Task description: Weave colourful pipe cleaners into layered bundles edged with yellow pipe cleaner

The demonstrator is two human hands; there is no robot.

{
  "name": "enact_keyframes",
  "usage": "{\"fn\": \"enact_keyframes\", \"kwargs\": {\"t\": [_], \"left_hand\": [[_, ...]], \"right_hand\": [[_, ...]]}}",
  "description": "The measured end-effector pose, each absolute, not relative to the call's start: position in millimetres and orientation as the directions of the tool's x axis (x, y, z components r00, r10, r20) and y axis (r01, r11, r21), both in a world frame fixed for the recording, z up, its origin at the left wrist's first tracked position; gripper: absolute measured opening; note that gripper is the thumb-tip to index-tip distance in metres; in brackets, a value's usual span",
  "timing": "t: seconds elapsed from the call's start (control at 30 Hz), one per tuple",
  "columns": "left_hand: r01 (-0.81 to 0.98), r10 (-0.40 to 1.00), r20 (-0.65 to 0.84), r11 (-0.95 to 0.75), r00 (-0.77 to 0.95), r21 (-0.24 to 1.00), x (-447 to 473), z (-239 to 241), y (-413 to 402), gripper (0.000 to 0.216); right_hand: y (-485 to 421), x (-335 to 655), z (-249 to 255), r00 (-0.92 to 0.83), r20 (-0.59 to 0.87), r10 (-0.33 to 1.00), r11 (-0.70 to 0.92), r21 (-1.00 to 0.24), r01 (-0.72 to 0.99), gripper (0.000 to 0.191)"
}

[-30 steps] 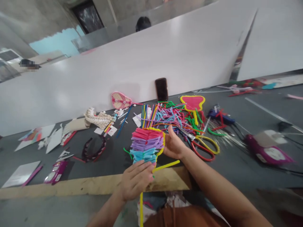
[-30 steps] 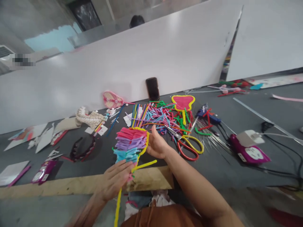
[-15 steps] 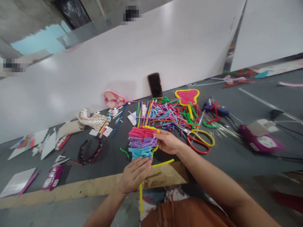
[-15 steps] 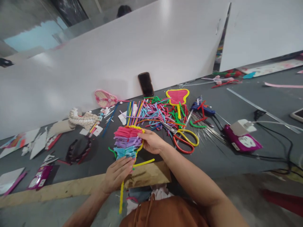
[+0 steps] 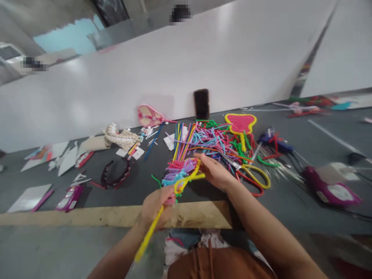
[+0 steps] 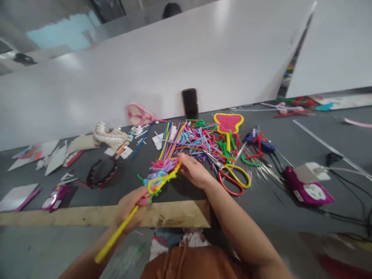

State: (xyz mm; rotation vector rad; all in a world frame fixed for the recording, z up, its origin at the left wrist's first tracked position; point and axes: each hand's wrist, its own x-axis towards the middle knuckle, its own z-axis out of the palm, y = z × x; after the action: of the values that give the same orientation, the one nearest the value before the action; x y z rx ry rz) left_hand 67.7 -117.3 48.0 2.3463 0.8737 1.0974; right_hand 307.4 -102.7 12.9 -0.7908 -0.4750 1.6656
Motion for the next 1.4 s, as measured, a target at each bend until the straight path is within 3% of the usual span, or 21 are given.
{"fn": "enact_keyframes", "kwargs": {"t": [0.07,0.13,0.27,0.37,0.5,0.57,0.7,0.8,1.07,1.23,1.4], "left_hand": [[0.421,0.837,0.442,-0.545,0.322,0.725,67.2,64.0,-122.4,0.036],[0.266,0.950,0.280,-0.309,0.141,0.913,66.9,77.8,-123.5,0.032],[-0.007,0.977,-0.076,0.079,0.197,0.997,69.2,87.7,-117.8,0.036],[-0.126,0.928,-0.206,0.255,0.312,0.959,76.8,80.8,-114.6,0.035],[-0.211,0.843,-0.315,0.436,0.436,0.875,90.5,65.4,-115.0,0.032],[-0.207,0.806,-0.340,0.484,0.484,0.850,96.2,57.2,-116.0,0.030],[-0.200,0.753,-0.370,0.545,0.544,0.814,104.5,41.8,-117.8,0.030],[-0.204,0.736,-0.405,0.583,0.543,0.786,109.1,32.4,-118.8,0.030],[-0.118,0.714,-0.426,0.575,0.556,0.809,117.1,21.1,-117.8,0.034],[-0.096,0.662,-0.419,0.595,0.622,0.798,117.0,19.1,-114.8,0.038],[-0.046,0.650,-0.402,0.557,0.645,0.829,114.3,20.9,-109.4,0.044]], "right_hand": [[-102.2,316.2,14.3,0.029,-0.278,0.960,-0.197,-0.744,-0.639,0.034],[-102.7,323.5,19.0,0.119,-0.222,0.968,-0.113,-0.807,-0.580,0.034],[-117.5,328.2,40.3,0.189,-0.016,0.982,0.054,-0.932,-0.359,0.025],[-137.1,324.0,60.3,0.046,0.091,0.995,0.094,-0.993,-0.067,0.019],[-152.5,314.7,68.1,-0.347,-0.007,0.938,0.091,-0.960,0.265,0.021],[-154.4,309.8,59.0,-0.404,-0.060,0.913,0.053,-0.964,0.262,0.026],[-157.3,303.4,32.3,-0.330,-0.174,0.928,-0.176,-0.984,0.024,0.042],[-161.9,303.1,24.0,-0.327,-0.263,0.908,-0.295,-0.954,-0.054,0.040],[-172.9,301.8,30.0,-0.253,-0.320,0.913,-0.300,-0.947,0.116,0.020],[-176.2,298.7,29.7,-0.208,-0.324,0.923,-0.311,-0.946,0.092,0.031],[-178.3,298.8,29.5,-0.173,-0.322,0.931,-0.308,-0.946,0.102,0.030]]}}
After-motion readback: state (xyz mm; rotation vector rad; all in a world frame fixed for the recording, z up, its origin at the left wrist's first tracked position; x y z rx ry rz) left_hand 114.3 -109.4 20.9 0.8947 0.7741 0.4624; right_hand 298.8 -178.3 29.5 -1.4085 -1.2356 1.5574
